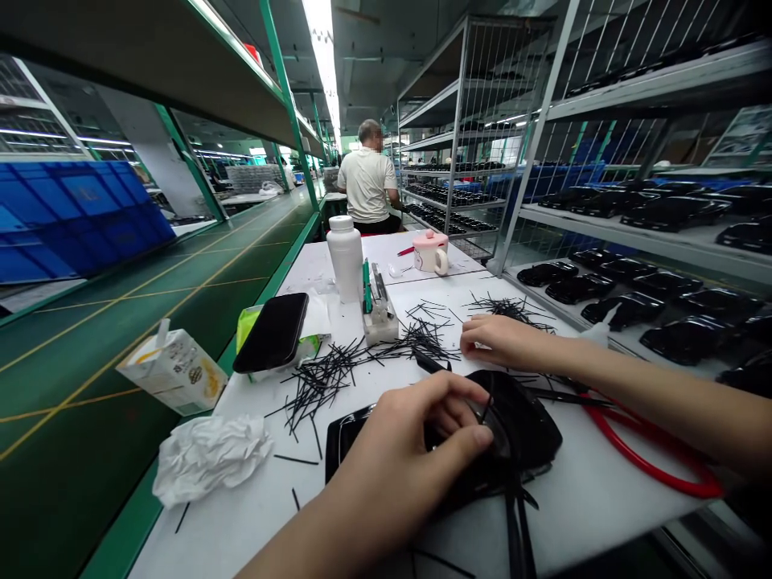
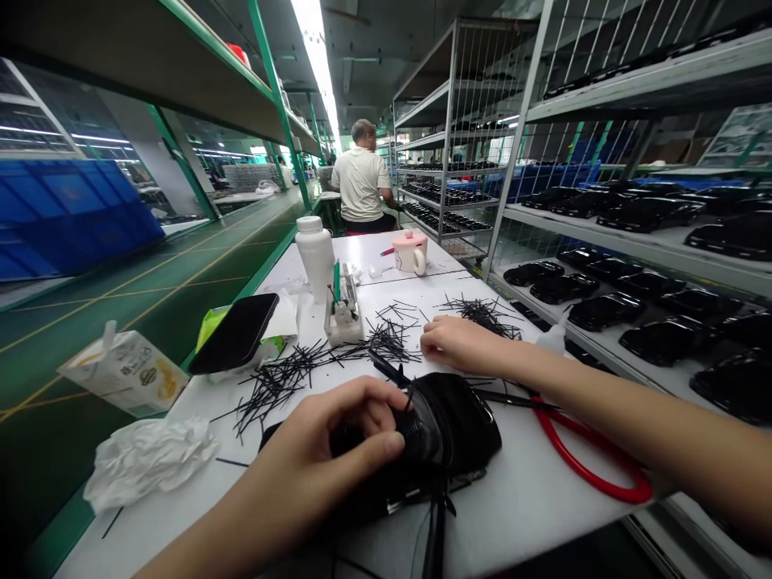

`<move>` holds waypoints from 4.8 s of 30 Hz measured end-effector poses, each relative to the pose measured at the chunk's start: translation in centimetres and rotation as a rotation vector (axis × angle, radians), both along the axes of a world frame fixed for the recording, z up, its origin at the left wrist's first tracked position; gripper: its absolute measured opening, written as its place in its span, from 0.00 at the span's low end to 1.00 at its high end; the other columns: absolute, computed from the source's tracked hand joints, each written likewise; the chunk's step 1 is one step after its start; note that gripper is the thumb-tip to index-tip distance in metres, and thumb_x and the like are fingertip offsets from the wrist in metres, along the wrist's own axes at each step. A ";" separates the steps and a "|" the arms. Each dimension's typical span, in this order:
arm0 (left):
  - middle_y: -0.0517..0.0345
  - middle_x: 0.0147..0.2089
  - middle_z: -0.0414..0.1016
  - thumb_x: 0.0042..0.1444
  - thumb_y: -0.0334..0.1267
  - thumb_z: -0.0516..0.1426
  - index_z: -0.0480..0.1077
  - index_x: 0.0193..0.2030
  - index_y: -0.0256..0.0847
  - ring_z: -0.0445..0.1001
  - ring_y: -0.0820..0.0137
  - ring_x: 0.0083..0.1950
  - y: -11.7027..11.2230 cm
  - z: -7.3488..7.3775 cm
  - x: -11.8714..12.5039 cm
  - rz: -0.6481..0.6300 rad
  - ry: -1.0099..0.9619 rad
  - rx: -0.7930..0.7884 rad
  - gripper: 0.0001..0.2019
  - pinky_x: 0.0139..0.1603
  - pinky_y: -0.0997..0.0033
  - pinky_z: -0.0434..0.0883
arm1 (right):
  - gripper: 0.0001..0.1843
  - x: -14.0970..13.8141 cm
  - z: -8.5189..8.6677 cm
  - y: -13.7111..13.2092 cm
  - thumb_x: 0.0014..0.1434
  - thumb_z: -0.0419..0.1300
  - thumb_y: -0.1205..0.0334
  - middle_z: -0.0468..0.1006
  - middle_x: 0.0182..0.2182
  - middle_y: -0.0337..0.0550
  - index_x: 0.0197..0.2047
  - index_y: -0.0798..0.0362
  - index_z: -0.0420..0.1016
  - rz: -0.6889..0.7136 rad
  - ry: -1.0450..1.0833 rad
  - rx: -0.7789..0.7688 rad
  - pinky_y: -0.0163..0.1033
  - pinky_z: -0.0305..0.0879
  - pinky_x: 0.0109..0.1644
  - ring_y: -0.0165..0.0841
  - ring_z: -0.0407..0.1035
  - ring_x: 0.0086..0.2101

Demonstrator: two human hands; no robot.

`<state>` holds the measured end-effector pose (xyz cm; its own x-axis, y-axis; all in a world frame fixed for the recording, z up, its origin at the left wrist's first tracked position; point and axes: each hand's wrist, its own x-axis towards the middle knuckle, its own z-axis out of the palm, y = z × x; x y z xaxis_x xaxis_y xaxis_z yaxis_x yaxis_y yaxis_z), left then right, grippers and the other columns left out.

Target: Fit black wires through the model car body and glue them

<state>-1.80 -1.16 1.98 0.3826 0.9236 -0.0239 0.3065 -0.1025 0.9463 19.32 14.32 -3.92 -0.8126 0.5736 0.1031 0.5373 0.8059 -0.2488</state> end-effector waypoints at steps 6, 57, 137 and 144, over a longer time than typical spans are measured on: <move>0.62 0.34 0.76 0.60 0.35 0.61 0.73 0.45 0.41 0.75 0.75 0.34 -0.4 0.1 0.2 0.080 -0.247 -0.048 0.07 0.37 0.77 0.70 | 0.13 0.4 2.4 -3.1 0.68 0.49 0.59 0.72 0.34 0.47 0.38 0.55 0.71 -0.114 0.203 -0.085 0.41 0.63 0.40 0.36 0.66 0.35; 0.66 0.23 0.65 0.57 0.34 0.61 0.71 0.32 0.40 0.60 0.78 0.24 -1.5 0.3 0.8 0.123 -0.133 0.087 0.04 0.23 0.78 0.57 | 0.15 0.1 7.0 -11.6 0.55 0.69 0.49 0.74 0.30 0.38 0.32 0.52 0.78 -0.252 0.592 -1.155 0.35 0.54 0.35 0.30 0.63 0.32; 0.61 0.25 0.71 0.57 0.36 0.61 0.69 0.31 0.40 0.67 0.75 0.26 -1.6 -0.3 0.7 0.113 -0.131 0.041 0.06 0.26 0.77 0.61 | 0.06 0.0 6.8 -13.3 0.61 0.63 0.57 0.76 0.31 0.40 0.34 0.49 0.75 -0.162 0.540 -0.464 0.36 0.66 0.36 0.33 0.70 0.34; 0.60 0.31 0.75 0.55 0.35 0.62 0.70 0.34 0.40 0.69 0.74 0.30 -1.7 -0.1 0.9 0.113 -0.131 0.066 0.05 0.29 0.76 0.65 | 0.07 0.0 6.5 -13.2 0.64 0.59 0.60 0.76 0.31 0.40 0.34 0.49 0.75 -0.089 0.503 -0.366 0.34 0.67 0.36 0.32 0.71 0.33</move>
<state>-0.88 -2.82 1.86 0.2722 0.9588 0.0813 0.1945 -0.1376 0.9712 19.33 1.09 2.61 -0.6629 0.7076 0.2447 0.3441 0.5782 -0.7398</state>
